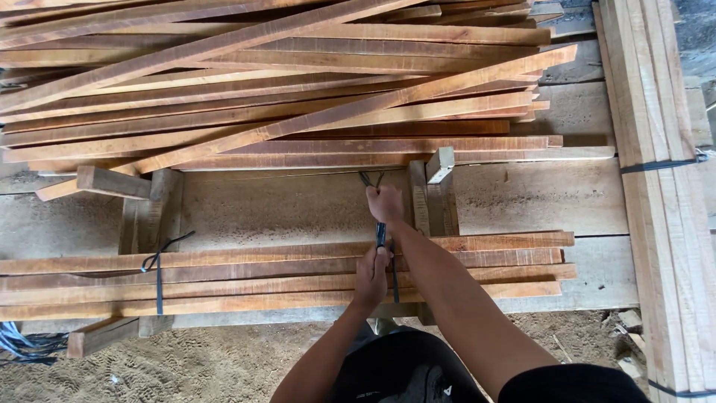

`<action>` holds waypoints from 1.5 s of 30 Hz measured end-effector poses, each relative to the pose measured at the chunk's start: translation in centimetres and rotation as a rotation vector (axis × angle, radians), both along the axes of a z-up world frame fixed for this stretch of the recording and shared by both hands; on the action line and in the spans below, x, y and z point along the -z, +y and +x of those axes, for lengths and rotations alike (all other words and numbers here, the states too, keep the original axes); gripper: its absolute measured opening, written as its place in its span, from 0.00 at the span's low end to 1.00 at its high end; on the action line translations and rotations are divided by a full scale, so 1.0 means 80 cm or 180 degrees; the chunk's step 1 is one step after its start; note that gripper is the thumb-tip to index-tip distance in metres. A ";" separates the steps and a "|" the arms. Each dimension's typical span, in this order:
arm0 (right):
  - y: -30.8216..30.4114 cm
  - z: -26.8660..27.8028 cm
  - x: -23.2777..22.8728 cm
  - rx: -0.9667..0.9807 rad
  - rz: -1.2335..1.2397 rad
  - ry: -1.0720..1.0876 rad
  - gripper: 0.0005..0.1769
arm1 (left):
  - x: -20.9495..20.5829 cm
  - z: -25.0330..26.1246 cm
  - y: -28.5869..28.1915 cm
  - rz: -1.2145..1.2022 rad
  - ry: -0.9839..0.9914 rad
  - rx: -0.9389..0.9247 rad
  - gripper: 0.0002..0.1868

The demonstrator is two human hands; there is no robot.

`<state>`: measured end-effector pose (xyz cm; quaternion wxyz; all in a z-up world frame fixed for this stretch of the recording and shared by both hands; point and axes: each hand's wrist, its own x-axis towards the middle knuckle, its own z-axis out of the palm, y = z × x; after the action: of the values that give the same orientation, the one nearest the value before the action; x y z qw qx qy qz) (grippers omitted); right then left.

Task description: The recorder is bundling long thin wooden strips together using plastic straps.

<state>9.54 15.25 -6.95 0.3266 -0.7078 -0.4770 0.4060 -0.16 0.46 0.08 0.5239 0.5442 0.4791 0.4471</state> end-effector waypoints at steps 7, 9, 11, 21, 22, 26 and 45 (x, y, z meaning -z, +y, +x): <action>0.007 0.002 0.055 -0.0102 -0.0213 -0.0206 0.25 | -0.012 0.000 0.005 -0.0311 -0.0066 0.0074 0.26; 0.005 0.000 0.058 -0.0151 -0.0335 -0.0178 0.24 | 0.000 -0.002 0.000 -0.0393 0.0092 0.0151 0.25; 0.009 0.003 0.058 -0.0143 -0.0343 -0.0142 0.24 | -0.001 -0.002 0.002 -0.0406 0.0062 0.0147 0.25; 0.016 0.030 0.008 0.0324 0.0185 -0.0266 0.23 | 0.033 -0.009 0.013 -0.0727 -0.0055 0.0442 0.26; 0.014 0.034 -0.008 0.0340 0.0206 -0.0272 0.23 | 0.027 -0.010 0.023 -0.0706 -0.0059 0.0458 0.26; 0.008 0.052 -0.056 0.0449 0.0371 -0.0060 0.23 | 0.022 -0.018 0.065 -0.0678 0.0013 0.0917 0.25; -0.163 0.120 -0.116 -0.1655 0.0106 0.0162 0.23 | 0.096 -0.005 0.145 -0.1640 -0.0427 0.0121 0.21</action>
<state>19.14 2.21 2.35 0.2348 -0.5455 -0.6410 0.4861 -0.52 12.06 -7.60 0.6840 0.3709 0.5311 0.3355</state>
